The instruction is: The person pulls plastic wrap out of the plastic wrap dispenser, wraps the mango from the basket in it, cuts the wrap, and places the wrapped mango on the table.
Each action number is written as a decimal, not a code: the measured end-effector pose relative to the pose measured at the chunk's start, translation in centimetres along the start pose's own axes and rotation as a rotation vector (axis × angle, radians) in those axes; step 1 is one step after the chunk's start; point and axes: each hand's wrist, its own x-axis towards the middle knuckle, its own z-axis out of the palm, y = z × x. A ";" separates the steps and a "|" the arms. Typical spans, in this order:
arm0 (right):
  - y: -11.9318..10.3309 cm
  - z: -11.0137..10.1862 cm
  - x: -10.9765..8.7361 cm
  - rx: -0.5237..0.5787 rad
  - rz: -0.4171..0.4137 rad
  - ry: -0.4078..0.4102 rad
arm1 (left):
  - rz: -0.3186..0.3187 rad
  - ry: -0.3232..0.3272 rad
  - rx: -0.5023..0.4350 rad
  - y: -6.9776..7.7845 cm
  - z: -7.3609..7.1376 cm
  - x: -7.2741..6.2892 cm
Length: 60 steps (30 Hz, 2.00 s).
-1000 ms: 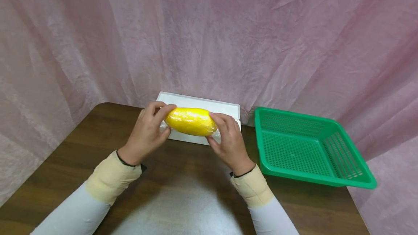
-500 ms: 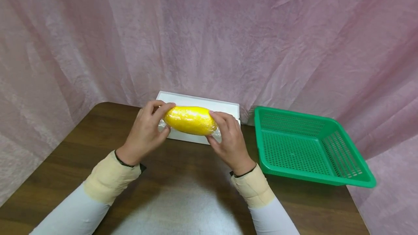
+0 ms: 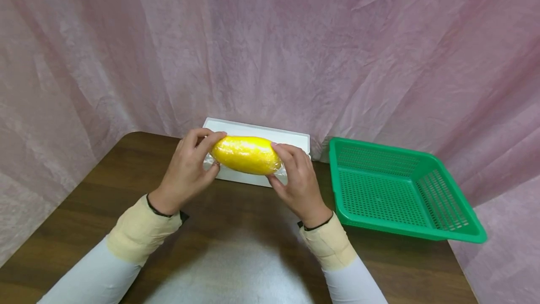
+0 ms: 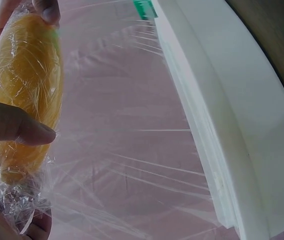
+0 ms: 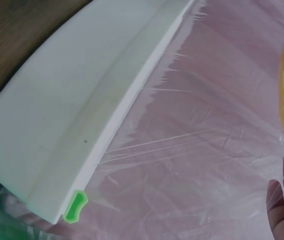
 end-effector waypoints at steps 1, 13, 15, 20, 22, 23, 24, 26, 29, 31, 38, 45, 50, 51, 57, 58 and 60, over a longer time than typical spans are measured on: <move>0.0 0.0 0.0 0.001 -0.002 0.003 | 0.000 0.001 -0.003 0.0 0.0 0.0; -0.3 -0.4 0.3 0.003 -0.039 0.041 | 0.029 0.020 -0.011 0.3 -0.4 0.1; -0.4 -0.5 0.3 0.004 -0.046 0.047 | 0.032 0.021 -0.011 0.4 -0.5 0.2; -0.5 -0.6 0.4 0.006 -0.063 0.060 | 0.045 0.041 -0.018 0.5 -0.7 0.4; -0.5 -0.7 0.5 0.007 -0.069 0.064 | 0.047 0.044 -0.022 0.6 -0.8 0.3; -0.5 -0.7 0.5 0.007 -0.072 0.066 | 0.045 0.041 -0.023 0.6 -0.8 0.3; -0.6 -0.7 0.5 0.008 -0.076 0.068 | 0.045 0.040 -0.024 0.7 -0.9 0.3; -0.6 -0.8 0.5 0.008 -0.080 0.071 | 0.047 0.040 -0.024 0.8 -1.0 0.3; -0.7 -0.9 0.5 0.009 -0.085 0.075 | 0.049 0.044 -0.028 0.9 -1.1 0.3; -0.8 -0.9 0.5 0.008 -0.085 0.077 | 0.053 0.049 -0.034 0.9 -1.2 0.3; -1.1 -1.1 0.6 0.006 -0.086 0.078 | 0.062 0.061 -0.041 1.1 -1.4 0.4; -1.1 -1.4 0.7 0.014 -0.092 0.081 | 0.059 0.034 -0.033 1.2 -2.0 0.6; -1.2 -1.5 0.7 0.028 -0.101 0.076 | 0.060 0.009 -0.022 1.3 -2.5 0.7; -1.2 -1.5 0.6 0.027 -0.101 0.073 | 0.060 0.003 -0.020 1.3 -2.6 0.7; -1.4 -2.0 0.8 0.028 -0.103 0.047 | 0.068 -0.048 -0.019 1.3 -3.2 0.8; -1.5 -2.1 0.9 0.029 -0.102 0.041 | 0.071 -0.056 -0.019 1.3 -3.3 0.9; -1.6 -2.3 1.0 0.029 -0.100 0.029 | 0.083 -0.069 -0.018 1.2 -3.4 0.9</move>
